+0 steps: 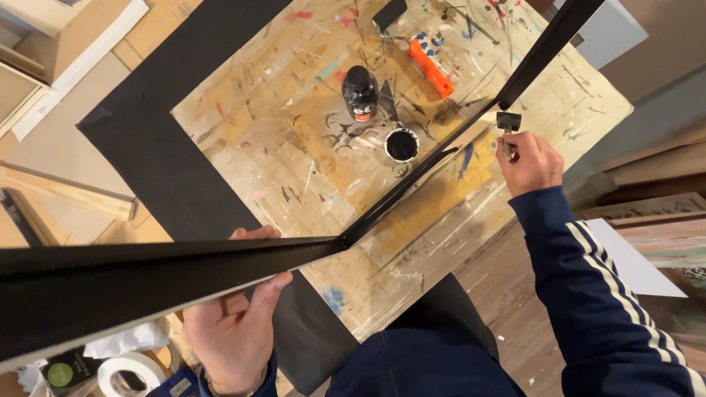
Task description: Painting the interior edges of a black art frame with a foam brush.
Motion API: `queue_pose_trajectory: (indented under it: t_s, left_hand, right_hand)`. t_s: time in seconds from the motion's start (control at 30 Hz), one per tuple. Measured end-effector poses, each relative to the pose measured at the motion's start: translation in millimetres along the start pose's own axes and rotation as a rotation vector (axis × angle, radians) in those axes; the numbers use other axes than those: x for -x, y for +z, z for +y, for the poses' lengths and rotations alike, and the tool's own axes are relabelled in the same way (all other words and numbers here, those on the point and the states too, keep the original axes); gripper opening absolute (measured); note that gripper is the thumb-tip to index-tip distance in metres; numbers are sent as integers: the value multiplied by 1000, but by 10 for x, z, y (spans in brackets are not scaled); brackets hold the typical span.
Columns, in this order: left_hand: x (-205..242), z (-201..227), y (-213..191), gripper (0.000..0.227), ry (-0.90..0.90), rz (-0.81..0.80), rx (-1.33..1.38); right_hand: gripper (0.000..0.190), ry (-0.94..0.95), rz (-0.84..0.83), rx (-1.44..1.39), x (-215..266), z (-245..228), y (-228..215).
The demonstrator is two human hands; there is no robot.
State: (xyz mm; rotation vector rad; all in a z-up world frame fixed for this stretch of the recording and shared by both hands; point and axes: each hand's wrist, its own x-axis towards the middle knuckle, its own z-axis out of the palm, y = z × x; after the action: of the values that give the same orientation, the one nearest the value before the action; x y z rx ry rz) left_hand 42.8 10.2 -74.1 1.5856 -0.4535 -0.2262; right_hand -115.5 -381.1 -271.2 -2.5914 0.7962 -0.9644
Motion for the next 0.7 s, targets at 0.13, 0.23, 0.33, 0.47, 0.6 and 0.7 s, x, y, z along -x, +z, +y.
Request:
queue_pose_trajectory:
  t_s: [0.13, 0.23, 0.33, 0.47, 0.6, 0.7]
  left_hand:
    - [28, -33, -22, 59, 7, 8, -61]
    - [23, -31, -20, 59, 27, -3, -82]
    - [-1, -8, -7, 58, -1, 9, -57]
    - [-7, -19, -6, 58, 6, 15, -65]
    - [-12, -19, -14, 58, 38, 5, -118]
    - [-19, -3, -14, 57, 47, 2, -157]
  right_hand:
    - [15, -19, -32, 14, -67, 35, 39]
    - [15, -41, -34, 40, -84, 65, 108]
    - [15, -25, -47, 56, -101, 126, 204]
    - [16, -49, -39, 79, -120, 174, 288]
    - [16, -27, -43, 72, -114, 201, 332]
    - [16, -19, -68, 71, -133, 220, 369]
